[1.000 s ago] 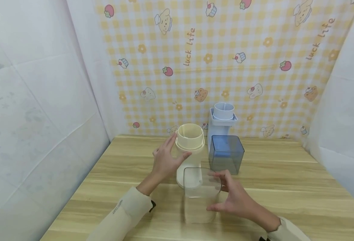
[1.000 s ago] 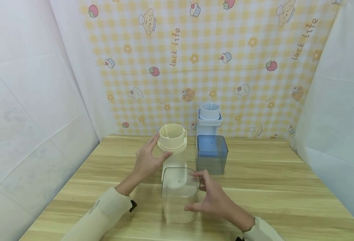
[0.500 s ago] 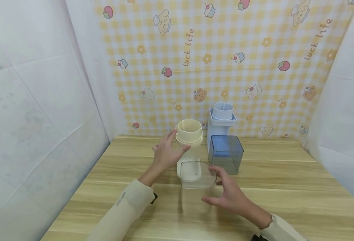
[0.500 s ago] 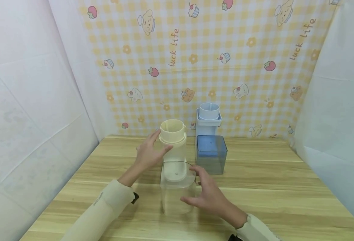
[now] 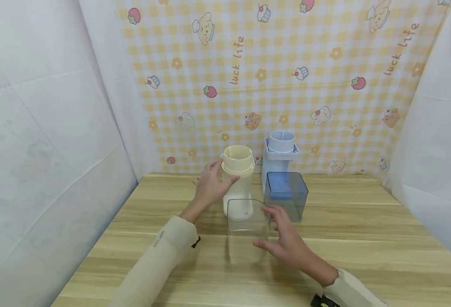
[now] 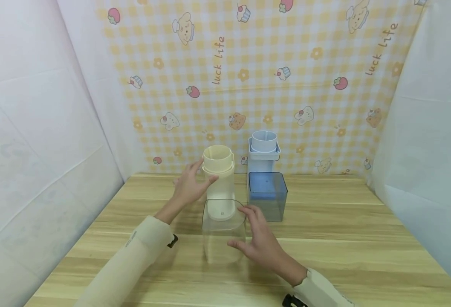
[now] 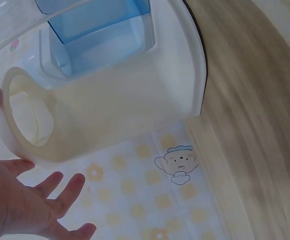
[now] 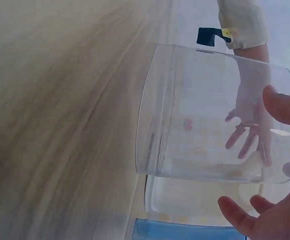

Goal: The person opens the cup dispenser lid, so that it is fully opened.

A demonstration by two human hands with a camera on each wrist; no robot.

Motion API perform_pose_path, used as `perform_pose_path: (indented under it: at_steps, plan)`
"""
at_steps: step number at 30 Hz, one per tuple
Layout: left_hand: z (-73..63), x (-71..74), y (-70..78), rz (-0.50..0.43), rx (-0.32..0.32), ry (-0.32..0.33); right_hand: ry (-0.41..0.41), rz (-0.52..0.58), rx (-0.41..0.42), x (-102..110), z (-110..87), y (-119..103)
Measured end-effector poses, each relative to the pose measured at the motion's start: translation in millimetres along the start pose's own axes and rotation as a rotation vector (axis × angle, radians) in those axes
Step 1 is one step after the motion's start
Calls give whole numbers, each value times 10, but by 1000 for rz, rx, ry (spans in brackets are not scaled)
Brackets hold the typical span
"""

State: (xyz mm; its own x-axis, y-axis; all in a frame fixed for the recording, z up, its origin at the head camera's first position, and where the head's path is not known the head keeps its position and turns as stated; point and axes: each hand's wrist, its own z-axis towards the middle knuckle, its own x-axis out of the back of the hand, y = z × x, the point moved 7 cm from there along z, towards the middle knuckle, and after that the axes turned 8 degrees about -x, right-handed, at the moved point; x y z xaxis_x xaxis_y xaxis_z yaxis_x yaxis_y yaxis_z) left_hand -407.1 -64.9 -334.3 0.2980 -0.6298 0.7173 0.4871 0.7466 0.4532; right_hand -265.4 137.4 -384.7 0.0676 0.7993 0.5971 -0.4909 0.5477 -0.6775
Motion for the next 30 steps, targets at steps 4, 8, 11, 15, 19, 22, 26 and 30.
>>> perform_pose_path:
  at_steps: [4, 8, 11, 15, 19, 22, 26, 30]
  plan:
    - [73, -22, -29, 0, 5, -17, 69, -79, 18, 28, 35, -25]
    - [145, -43, -76, 4, 27, -39, 143, -151, 40, 63, 73, -33]
    - [198, -66, -124, 8, 49, -52, 155, -145, 43, 63, 99, -22]
    - [269, -105, -189, -15, 74, -67, 164, -127, 60, 56, 140, -3]
    - [339, -139, -246, -50, 99, -88, 171, -125, 65, 53, 188, 27]
    - [388, -162, -269, -79, 110, -110, 171, -129, 61, 54, 219, 47]
    - [445, -190, -297, -103, 121, -133, 167, -120, 59, 52, 261, 67]
    - [492, -205, -319, -105, 131, -146, 165, -126, 49, 39, 311, 93]
